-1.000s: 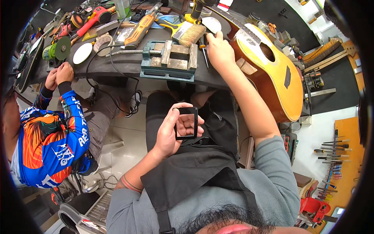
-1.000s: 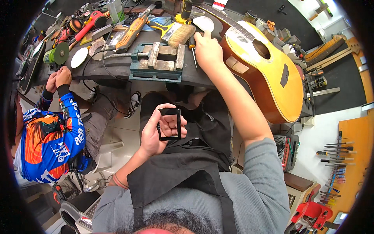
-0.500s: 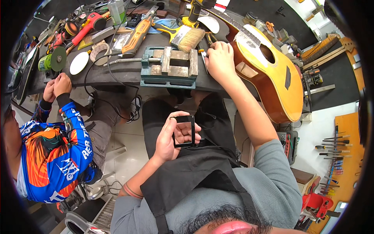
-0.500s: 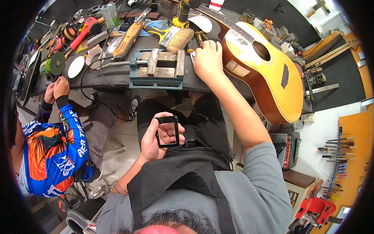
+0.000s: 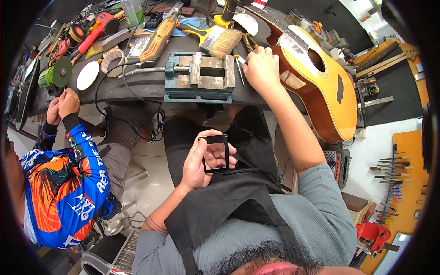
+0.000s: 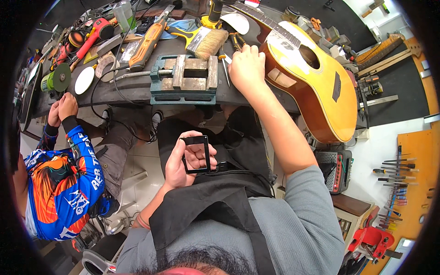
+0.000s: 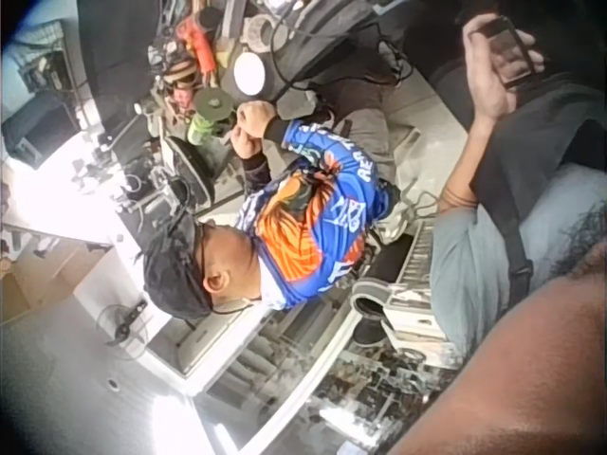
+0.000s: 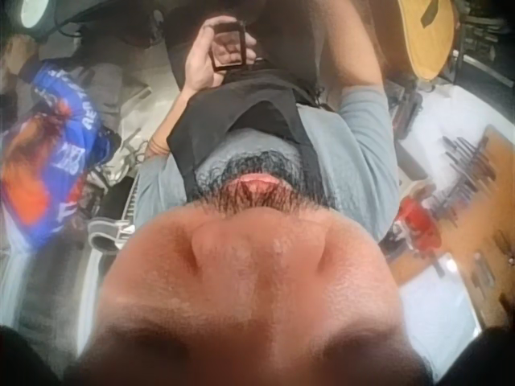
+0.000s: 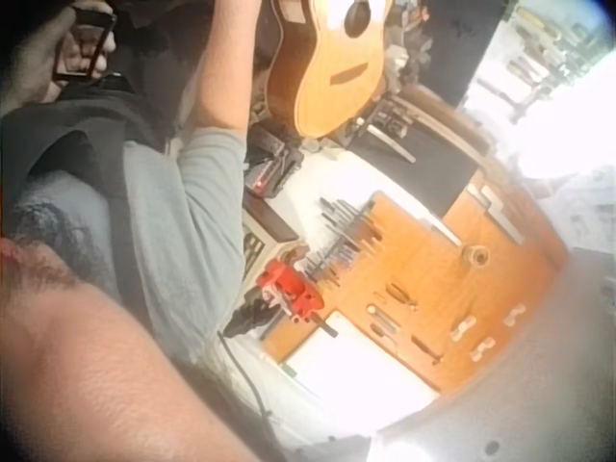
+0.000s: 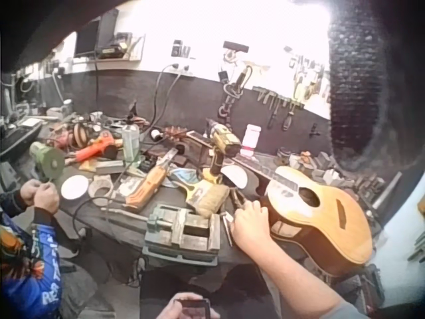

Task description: The person assembles a black rectangular frame by applying adhesive tape to its edges and corners. They use a small metal tool to press the tape down and trim the excess material. The person handles the frame and tape with both hands, ensuring a secure fit.

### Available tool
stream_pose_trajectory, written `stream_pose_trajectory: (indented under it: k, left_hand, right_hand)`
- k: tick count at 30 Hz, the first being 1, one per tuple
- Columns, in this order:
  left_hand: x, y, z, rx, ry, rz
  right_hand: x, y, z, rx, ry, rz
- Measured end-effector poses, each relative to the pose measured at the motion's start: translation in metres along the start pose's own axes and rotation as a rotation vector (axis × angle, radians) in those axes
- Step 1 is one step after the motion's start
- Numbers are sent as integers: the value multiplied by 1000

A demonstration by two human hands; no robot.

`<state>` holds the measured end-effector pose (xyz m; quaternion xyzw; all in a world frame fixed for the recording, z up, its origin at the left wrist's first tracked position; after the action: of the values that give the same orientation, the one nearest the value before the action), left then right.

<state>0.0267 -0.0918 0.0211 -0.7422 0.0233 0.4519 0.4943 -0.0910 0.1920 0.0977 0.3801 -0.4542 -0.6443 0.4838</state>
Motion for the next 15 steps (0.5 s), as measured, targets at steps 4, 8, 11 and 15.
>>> stream_pose_trajectory:
  k: [4,8,11,15]
  left_hand:
    - [1,2,0,-1,5,-10]
    - [1,2,4,-1,21,-5]
    - [2,0,8,14,34,-9]
    - [1,-2,9,15,46,2]
  right_hand:
    - [1,-1,3,30,6,-33]
    - [3,-2,5,45,12,-26]
    - [6,-4,6,54,15,-54]
    - [16,0,7,76,31,-142]
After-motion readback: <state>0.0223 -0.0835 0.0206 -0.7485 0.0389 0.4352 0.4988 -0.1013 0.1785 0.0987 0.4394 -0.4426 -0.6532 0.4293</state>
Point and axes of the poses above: each hand's wrist, its own z-axis towards the middle knuckle, its own y-axis out of the back of the hand, x = y × z, the point moved 3 cm from there along z, towards the middle knuckle, and after that the axes turned 12 degrees about z, right-handed, at the moved point
